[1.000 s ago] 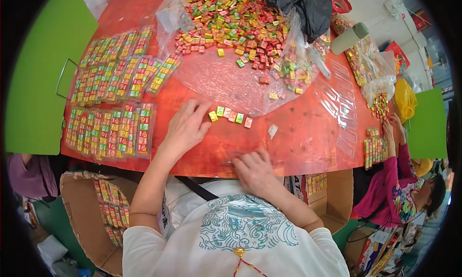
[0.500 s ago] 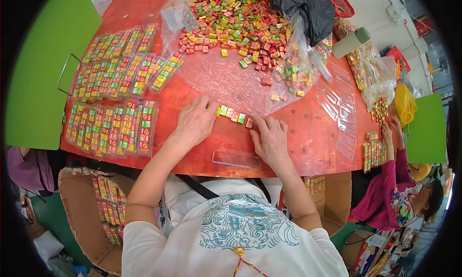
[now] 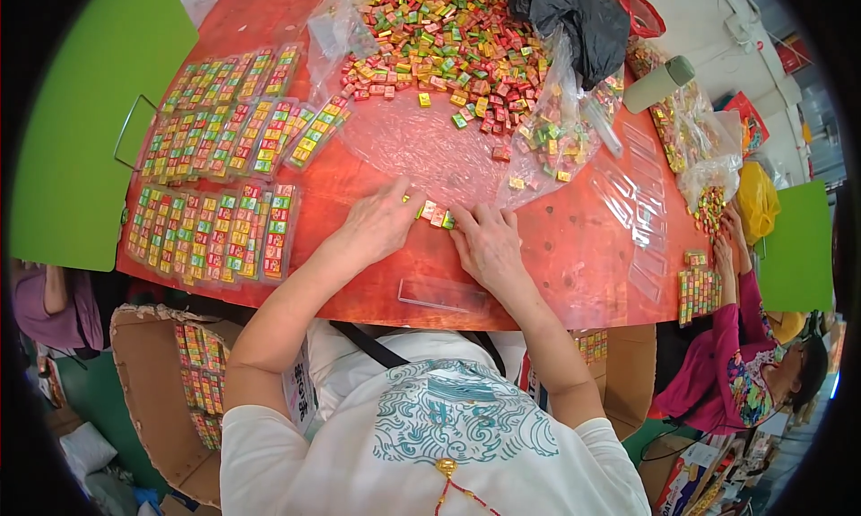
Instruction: Sorting small colorful toy bricks and arranging them into specific layouts before placing them into plastic packaging trays.
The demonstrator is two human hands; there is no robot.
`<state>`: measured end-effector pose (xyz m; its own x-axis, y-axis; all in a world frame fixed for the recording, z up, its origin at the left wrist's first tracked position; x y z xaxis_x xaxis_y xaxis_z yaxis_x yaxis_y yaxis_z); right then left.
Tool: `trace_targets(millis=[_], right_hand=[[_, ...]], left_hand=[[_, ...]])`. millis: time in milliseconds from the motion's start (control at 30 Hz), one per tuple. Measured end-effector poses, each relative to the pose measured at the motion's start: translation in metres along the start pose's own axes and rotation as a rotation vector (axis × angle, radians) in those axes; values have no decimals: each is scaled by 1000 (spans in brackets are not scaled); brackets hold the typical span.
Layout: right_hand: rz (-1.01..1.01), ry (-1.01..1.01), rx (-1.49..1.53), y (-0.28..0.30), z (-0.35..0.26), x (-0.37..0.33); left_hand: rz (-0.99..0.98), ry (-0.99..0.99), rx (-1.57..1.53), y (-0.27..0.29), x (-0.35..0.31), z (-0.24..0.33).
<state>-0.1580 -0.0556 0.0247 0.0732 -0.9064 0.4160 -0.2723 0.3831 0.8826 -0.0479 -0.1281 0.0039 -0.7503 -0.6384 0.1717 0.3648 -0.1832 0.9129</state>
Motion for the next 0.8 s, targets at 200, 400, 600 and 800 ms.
trace_targets(millis=[200, 400, 600, 800], right_hand=[[-21, -11, 16, 0, -2, 0], [0, 5, 20, -4, 0, -1], [0, -28, 129, 32, -14, -22], [-137, -20, 111, 43, -34, -78]], left_hand=[[20, -19, -7, 2, 0, 4], [26, 6, -22, 2, -5, 6], [0, 38, -83, 19, -35, 35], [7, -113, -36, 14, -80, 86]])
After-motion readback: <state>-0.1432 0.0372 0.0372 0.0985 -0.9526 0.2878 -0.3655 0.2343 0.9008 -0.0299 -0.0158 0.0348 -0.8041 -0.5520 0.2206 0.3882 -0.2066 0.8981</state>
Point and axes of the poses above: each hand's wrist, its own x-axis towards the middle knuckle, its own y-axis out of the back of the hand, z = x × y, the point moved 10 cm from there along x, towards the middle knuckle, and after that the axes turned 6 degrees about z, right-handed, at the moved point
